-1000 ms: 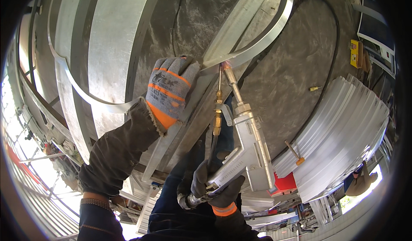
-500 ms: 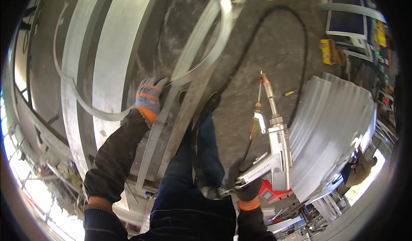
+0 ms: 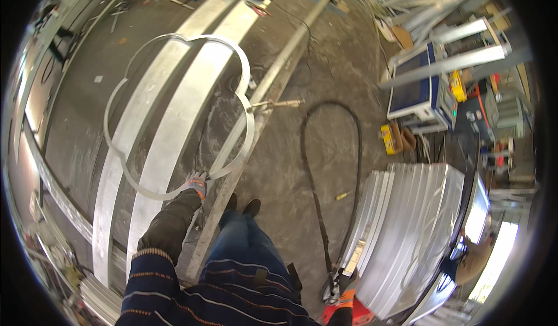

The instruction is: The person welds a curved metal frame using a handheld welding torch, then uses pliers to adjust the frame. The person repeats the welding and adjustment steps on the same frame.

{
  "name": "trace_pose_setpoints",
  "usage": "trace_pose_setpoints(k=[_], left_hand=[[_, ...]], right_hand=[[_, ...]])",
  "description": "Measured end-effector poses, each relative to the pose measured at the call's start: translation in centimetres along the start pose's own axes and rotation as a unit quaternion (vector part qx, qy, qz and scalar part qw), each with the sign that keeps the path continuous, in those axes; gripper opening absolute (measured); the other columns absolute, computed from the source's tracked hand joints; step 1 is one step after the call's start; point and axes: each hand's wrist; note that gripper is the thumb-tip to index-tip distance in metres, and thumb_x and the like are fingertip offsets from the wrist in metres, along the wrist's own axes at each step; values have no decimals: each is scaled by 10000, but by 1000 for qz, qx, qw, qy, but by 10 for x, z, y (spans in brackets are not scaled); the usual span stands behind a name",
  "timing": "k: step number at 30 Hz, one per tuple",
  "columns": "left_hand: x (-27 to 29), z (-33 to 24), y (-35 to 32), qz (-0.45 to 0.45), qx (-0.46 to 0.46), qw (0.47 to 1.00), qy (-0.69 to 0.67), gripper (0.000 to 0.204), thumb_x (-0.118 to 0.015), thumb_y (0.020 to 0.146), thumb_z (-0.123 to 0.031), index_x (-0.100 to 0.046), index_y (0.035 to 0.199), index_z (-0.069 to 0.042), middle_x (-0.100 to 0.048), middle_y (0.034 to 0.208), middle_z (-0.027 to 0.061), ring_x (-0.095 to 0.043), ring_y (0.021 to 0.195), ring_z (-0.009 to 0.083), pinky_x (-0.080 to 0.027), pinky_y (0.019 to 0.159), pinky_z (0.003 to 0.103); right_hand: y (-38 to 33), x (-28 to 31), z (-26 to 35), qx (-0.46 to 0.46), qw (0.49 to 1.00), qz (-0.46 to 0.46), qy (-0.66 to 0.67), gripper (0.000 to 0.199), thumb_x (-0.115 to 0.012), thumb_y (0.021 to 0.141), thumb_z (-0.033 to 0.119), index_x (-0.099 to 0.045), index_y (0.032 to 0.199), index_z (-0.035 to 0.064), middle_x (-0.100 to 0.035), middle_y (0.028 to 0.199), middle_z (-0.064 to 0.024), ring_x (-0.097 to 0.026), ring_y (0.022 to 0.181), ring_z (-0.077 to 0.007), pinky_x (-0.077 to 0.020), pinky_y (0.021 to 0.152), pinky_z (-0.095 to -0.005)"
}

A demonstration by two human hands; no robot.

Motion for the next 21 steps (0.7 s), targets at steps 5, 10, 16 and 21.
trace_pose_setpoints(k=[5,10,16,21], left_hand=[[2,-14,-42,-13,53,993,-108,485,-501,980,-171,-570,1459,-137,-505,1556,148,-486,1433,334,-418,1172,443],[4,-25,-77,-84,132,961,-227,583,-623,916,-196,-529,1480,-81,-500,1530,210,-469,1431,377,-408,1180,436],[-1,-45,-82,47,262,911,-314,637,-688,880,-241,-530,1485,-117,-464,1569,227,-451,1457,379,-397,1192,432],[-31,-73,-80,-29,324,845,-424,324,-682,887,-278,-667,1157,-101,-696,1215,202,-670,1158,374,-561,951,447]], right_hand=[[113,-31,-26,-137,910,-222,323,211,-713,955,168,-523,901,94,-540,653,-29,-539,495,-155,-446,454,-311],[231,-31,66,-70,842,-188,502,509,-770,952,289,-478,1345,151,-540,728,-6,-560,578,-156,-507,531,-321],[361,-22,219,-45,855,-164,490,588,-790,936,294,-518,1435,143,-625,924,-21,-592,697,-152,-527,598,-325],[464,-22,367,125,894,-82,422,673,-770,926,452,-549,1406,35,-655,1246,-137,-629,990,-244,-533,911,-407]])
Point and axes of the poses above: each hand's wrist, its own y-axis towards the middle knuckle, its own x-axis out of the back of the hand, z = x × y
